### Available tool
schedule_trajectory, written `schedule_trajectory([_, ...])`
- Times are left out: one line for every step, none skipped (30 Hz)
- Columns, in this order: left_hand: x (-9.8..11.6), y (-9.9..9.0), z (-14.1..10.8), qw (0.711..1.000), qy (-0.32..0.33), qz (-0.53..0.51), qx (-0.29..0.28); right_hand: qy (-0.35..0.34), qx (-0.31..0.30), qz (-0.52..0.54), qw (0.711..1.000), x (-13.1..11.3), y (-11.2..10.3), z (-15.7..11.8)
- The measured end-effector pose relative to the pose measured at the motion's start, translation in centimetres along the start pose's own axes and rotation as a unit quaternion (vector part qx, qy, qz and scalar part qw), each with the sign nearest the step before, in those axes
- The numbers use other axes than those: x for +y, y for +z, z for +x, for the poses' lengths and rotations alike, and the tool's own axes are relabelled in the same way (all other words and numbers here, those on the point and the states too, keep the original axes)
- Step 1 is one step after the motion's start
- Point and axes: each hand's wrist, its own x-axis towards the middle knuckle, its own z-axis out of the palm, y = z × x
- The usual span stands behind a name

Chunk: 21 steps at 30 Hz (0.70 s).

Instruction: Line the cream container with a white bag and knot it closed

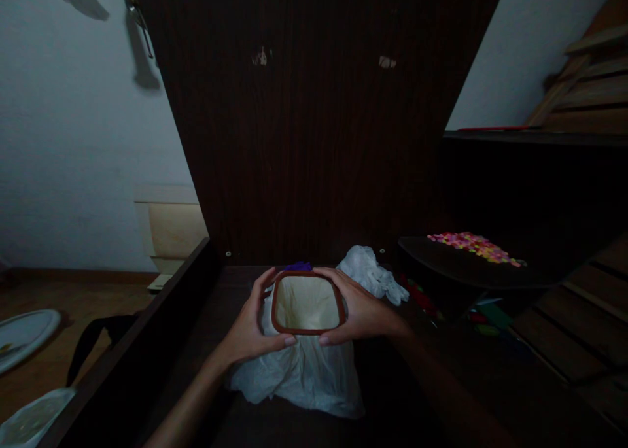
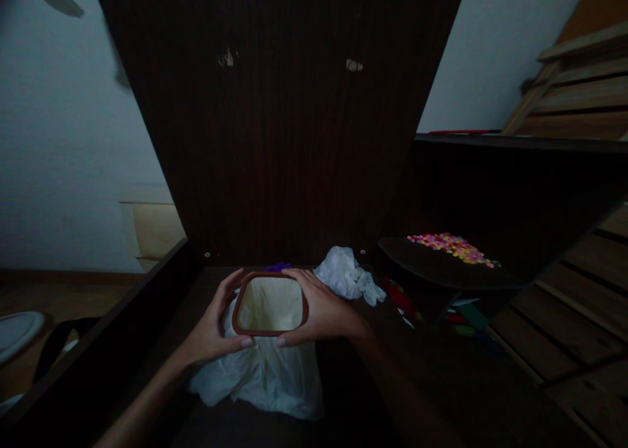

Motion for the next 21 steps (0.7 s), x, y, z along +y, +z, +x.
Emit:
schedule_trajectory([-0.1,0.0,0.0,1.000,-0.001,-0.002,-0.001,0.000,0.007,0.010,1.000,0.0,0.1,0.0])
schedule_trajectory([-0.1,0.0,0.0,1.000,-0.002,-0.004,0.000,0.000,0.015,0.021,1.000,0.1,0.2,0.0])
schedule_trajectory([-0.2,0.0,0.0,1.000,-0.003,-0.004,0.001,-0.003,0.022,0.030,0.999,0.2,0.4,0.0])
schedule_trajectory([-0.2,0.1,0.0,1.000,-0.005,-0.004,0.002,-0.006,0.028,0.038,0.999,0.2,0.5,-0.1])
schedule_trajectory([-0.2,0.1,0.0,1.000,-0.007,-0.005,0.002,-0.007,0.033,0.049,0.998,0.3,0.6,-0.1])
schedule_trajectory([-0.1,0.1,0.0,1.000,-0.008,-0.007,0.002,-0.004,0.036,0.066,0.997,0.3,0.6,-0.1])
schedule_trajectory([0.0,0.1,0.0,1.000,-0.008,-0.009,0.002,0.002,0.036,0.087,0.996,0.2,0.6,-0.2])
schedule_trajectory([0.1,0.1,0.0,1.000,-0.009,-0.011,0.001,0.010,0.036,0.110,0.993,0.0,0.6,-0.2])
schedule_trajectory([0.3,0.1,0.0,1.000,-0.009,-0.011,-0.001,0.020,0.035,0.133,0.990,-0.2,0.6,-0.2])
schedule_trajectory([0.5,0.1,0.0,1.000,-0.009,-0.010,-0.003,0.029,0.035,0.151,0.987,-0.5,0.5,-0.2])
schedule_trajectory([0.6,0.1,0.0,1.000,-0.009,-0.009,-0.005,0.034,0.036,0.166,0.985,-0.7,0.3,-0.2])
schedule_trajectory([0.7,0.1,-0.1,1.000,-0.010,-0.009,-0.008,0.036,0.039,0.176,0.983,-0.9,0.2,-0.2])
schedule_trajectory([0.7,0.1,-0.1,1.000,-0.010,-0.011,-0.011,0.033,0.046,0.186,0.981,-1.0,0.0,-0.1])
schedule_trajectory([0.7,0.1,-0.1,1.000,-0.011,-0.014,-0.013,0.025,0.057,0.196,0.979,-1.1,-0.3,-0.1])
schedule_trajectory([0.7,0.0,-0.1,1.000,-0.009,-0.019,-0.014,0.012,0.072,0.208,0.975,-1.0,-0.5,0.0])
schedule_trajectory([0.7,-0.2,-0.2,1.000,-0.005,-0.025,-0.013,-0.003,0.088,0.220,0.972,-1.0,-0.8,0.1])
schedule_trajectory([0.7,-0.3,-0.2,1.000,0.002,-0.029,-0.009,-0.022,0.101,0.234,0.967,-0.9,-1.1,0.1])
schedule_trajectory([0.9,-0.5,-0.2,0.999,0.012,-0.031,-0.001,-0.039,0.108,0.250,0.961,-0.9,-1.5,0.1])
schedule_trajectory([1.1,-0.6,-0.1,0.999,0.022,-0.030,0.014,-0.053,0.105,0.270,0.956,-1.0,-1.8,0.1])
schedule_trajectory([1.5,-0.8,0.0,0.999,0.030,-0.027,0.030,-0.063,0.091,0.293,0.950,-1.3,-2.1,0.0])
schedule_trajectory([2.1,-0.9,0.1,0.998,0.034,-0.023,0.048,-0.069,0.070,0.315,0.944,-1.6,-2.3,-0.1])
